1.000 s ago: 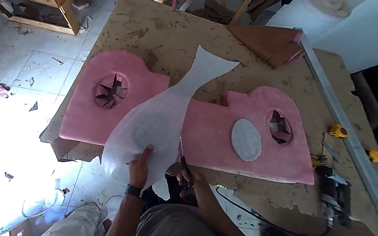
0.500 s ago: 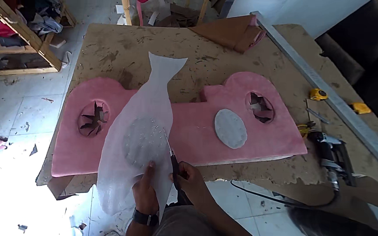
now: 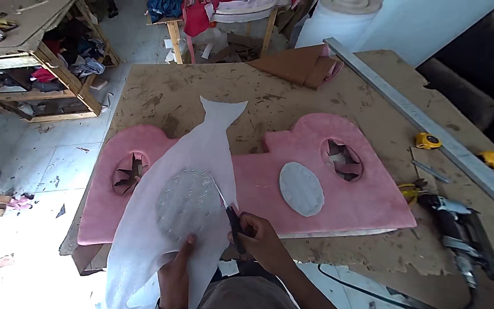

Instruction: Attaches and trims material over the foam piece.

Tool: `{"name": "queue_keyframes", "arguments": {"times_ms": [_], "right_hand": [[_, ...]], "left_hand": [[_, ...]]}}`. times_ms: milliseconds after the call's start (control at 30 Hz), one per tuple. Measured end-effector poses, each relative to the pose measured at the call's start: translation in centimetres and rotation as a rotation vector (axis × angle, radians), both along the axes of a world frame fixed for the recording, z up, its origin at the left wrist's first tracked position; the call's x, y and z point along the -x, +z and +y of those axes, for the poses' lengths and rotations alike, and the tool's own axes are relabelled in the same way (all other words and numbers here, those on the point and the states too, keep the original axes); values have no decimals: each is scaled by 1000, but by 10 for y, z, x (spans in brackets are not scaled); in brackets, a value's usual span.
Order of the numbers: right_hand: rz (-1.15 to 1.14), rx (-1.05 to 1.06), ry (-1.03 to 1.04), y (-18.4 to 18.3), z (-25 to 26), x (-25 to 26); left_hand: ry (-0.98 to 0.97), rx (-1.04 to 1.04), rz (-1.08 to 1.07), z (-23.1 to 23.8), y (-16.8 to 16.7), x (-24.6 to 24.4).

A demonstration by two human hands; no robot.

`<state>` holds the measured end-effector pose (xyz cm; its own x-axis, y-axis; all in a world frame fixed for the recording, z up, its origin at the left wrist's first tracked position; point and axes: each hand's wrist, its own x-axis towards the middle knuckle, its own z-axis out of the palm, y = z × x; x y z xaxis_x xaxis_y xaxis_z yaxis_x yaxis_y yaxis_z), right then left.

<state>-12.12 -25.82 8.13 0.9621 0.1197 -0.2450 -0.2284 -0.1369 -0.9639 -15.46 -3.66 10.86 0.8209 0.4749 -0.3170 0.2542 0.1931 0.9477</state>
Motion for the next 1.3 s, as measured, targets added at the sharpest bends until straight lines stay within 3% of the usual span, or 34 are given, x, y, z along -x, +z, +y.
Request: {"name": "queue_keyframes", "arguments": {"times_ms": [633,1067,1200,1300], "right_hand": [[-191,60,323,48,-40,-46],[-315,207,606,85,-53,-61],[-308,178,552,82,-48,-54],[-337,52,457,81,-41,-44]], "left_hand": [[-505,-9,-267,128,31,-17],[-880,-131,-216,189,69,-57],[-984,-62,-166,191,93,-77],[-848,-33,-403,190,112,-95]]}}
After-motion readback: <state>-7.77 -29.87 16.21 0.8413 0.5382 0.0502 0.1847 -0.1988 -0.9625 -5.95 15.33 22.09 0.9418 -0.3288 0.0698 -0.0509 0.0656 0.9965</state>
